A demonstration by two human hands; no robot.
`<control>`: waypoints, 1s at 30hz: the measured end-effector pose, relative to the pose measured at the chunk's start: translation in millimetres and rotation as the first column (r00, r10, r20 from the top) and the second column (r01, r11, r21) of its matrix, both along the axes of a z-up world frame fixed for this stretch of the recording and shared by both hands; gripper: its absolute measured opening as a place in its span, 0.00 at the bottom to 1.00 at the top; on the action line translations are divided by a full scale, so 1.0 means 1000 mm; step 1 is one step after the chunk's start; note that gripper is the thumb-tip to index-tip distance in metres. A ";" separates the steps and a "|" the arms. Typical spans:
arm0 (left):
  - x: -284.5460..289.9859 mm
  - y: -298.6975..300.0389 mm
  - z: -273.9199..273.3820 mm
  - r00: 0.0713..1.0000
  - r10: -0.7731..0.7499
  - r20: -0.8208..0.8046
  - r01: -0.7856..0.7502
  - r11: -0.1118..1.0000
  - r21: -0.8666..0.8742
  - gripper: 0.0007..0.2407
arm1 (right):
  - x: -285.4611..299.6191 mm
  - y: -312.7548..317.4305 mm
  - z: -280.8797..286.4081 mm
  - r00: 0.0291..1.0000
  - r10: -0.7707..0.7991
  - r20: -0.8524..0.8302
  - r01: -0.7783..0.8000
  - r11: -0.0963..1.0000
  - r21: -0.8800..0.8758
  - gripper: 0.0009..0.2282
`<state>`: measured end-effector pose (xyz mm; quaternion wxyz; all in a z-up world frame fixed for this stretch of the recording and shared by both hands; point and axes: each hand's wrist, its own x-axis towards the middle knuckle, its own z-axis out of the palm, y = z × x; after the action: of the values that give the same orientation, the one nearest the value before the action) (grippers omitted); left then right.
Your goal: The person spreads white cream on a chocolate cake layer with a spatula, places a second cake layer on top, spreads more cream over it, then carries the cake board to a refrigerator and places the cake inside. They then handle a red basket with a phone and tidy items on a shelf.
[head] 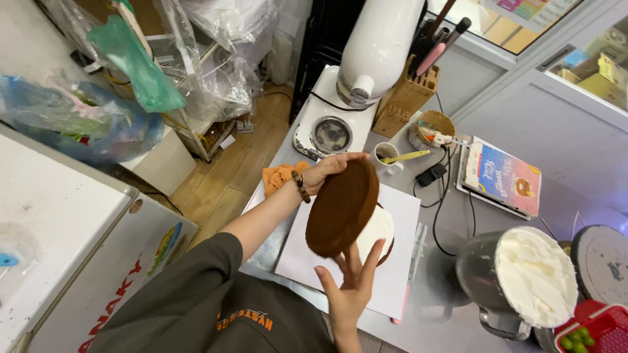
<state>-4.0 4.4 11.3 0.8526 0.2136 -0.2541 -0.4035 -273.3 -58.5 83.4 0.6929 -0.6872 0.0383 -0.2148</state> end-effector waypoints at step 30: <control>-0.197 0.023 0.003 0.917 0.367 -0.154 -0.202 0.763 0.613 0.24 | 0.132 -0.223 -0.027 0.924 0.020 -0.382 -0.065 0.992 -0.105 0.16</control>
<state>-201.0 27.0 14.6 0.8224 0.4461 0.0348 -0.3512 -141.7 -281.3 56.1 0.6358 -0.7555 0.1445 -0.0644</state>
